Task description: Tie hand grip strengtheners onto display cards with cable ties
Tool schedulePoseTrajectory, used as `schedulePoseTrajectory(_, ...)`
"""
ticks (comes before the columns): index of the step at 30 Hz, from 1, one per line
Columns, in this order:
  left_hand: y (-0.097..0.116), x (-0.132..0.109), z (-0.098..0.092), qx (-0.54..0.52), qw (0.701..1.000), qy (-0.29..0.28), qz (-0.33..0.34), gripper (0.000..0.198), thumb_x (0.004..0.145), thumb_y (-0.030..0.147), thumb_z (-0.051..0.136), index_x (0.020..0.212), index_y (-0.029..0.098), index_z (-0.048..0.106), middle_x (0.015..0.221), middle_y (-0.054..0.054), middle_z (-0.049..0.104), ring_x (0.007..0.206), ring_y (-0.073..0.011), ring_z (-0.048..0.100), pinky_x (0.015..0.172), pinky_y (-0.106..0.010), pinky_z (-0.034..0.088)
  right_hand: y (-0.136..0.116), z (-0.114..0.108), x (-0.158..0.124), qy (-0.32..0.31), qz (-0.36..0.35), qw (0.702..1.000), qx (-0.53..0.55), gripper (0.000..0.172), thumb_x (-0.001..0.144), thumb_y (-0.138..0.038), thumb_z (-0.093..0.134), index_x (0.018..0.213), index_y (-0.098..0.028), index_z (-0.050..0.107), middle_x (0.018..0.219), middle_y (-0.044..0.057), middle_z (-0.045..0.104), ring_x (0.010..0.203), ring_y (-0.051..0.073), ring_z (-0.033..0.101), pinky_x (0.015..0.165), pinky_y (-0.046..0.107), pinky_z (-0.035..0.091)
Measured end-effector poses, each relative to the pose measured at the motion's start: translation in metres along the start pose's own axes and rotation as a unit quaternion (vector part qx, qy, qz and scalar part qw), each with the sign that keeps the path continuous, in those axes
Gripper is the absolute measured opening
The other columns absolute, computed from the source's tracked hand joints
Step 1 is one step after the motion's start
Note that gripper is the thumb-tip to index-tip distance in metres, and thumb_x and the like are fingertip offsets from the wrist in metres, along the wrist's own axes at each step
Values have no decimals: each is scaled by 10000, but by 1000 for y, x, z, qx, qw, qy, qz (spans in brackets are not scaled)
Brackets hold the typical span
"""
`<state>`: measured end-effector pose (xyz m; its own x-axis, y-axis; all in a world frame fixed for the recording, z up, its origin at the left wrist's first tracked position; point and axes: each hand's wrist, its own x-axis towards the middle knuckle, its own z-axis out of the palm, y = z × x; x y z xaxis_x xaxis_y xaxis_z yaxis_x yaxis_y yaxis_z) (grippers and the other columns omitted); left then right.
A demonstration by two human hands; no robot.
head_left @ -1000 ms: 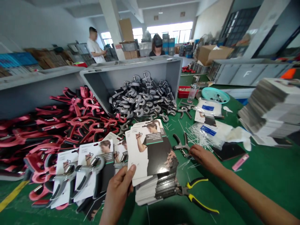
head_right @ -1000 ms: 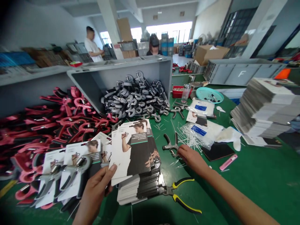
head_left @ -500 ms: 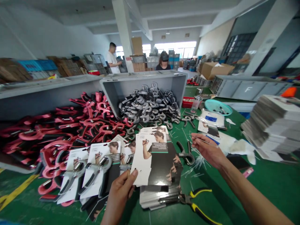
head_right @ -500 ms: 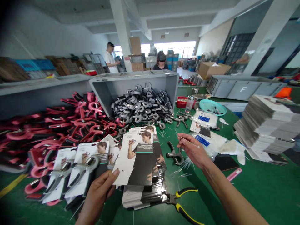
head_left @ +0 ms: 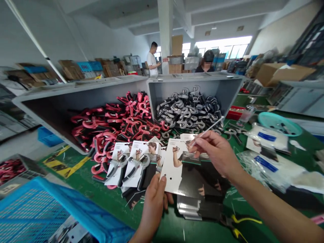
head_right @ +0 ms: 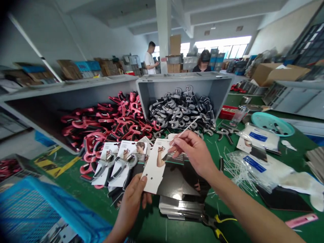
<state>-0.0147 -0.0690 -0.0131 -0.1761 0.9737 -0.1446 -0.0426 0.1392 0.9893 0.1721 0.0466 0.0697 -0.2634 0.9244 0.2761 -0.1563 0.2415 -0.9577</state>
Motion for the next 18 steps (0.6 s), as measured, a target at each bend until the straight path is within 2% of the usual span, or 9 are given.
schedulePoseTrajectory(3, -5, -2, 12, -8, 1000, -5, 8, 346, 925, 559, 487, 890, 222, 560, 447, 57, 473, 371, -113, 387, 396, -220, 272, 13, 24, 7, -52, 36, 998, -5, 207, 921, -403, 629, 921, -217, 536, 792, 4, 721, 613, 157, 703, 548, 290, 598)
schedulePoseTrajectory(5, -5, 0, 20, -40, 999, -35, 8, 354, 920, 566, 490, 946, 224, 580, 496, 41, 515, 392, -122, 436, 410, -225, 311, 19, 29, 10, -49, 35, 998, -11, 215, 922, -411, 624, 940, -224, 519, 824, 6, 725, 633, 165, 709, 552, 304, 603)
schedulePoseTrajectory(7, -5, 2, 21, -68, 997, -37, 6, 366, 916, 567, 495, 996, 222, 590, 554, 27, 550, 424, -128, 482, 427, -227, 347, 21, 29, 11, -31, 11, 999, -37, 204, 923, -404, 625, 947, -221, 539, 901, 24, 722, 720, 176, 720, 593, 312, 610)
schedulePoseTrajectory(10, -6, 0, 12, -90, 995, 29, -2, 373, 899, 567, 527, 1012, 216, 591, 543, 36, 531, 437, -121, 479, 430, -215, 342, 22, 23, 11, -12, -12, 997, -81, 167, 938, -378, 611, 938, -215, 574, 964, 35, 708, 731, 152, 706, 630, 296, 606)
schedulePoseTrajectory(13, -9, -6, -1, -110, 991, 76, -32, 369, 903, 556, 533, 1025, 210, 572, 480, 58, 486, 408, -103, 417, 403, -192, 278, 32, 19, 9, -33, 14, 996, -77, 167, 952, -377, 590, 939, -214, 555, 900, 27, 703, 684, 142, 698, 606, 283, 604)
schedulePoseTrajectory(16, -18, -6, -8, -126, 989, 55, -52, 416, 910, 575, 508, 1054, 191, 576, 467, 49, 516, 376, -88, 362, 381, -185, 240, 45, 18, 7, -65, 49, 994, -71, 197, 961, -405, 566, 960, -211, 533, 883, 33, 703, 695, 155, 707, 572, 273, 603)
schedulePoseTrajectory(18, -30, 0, -10, -171, 983, 31, -65, 525, 914, 651, 414, 1059, 180, 593, 462, 35, 530, 341, -87, 331, 356, -197, 220, 51, 18, 5, -81, 62, 991, -84, 209, 964, -418, 554, 978, -211, 528, 904, 38, 705, 676, 148, 705, 540, 252, 588)
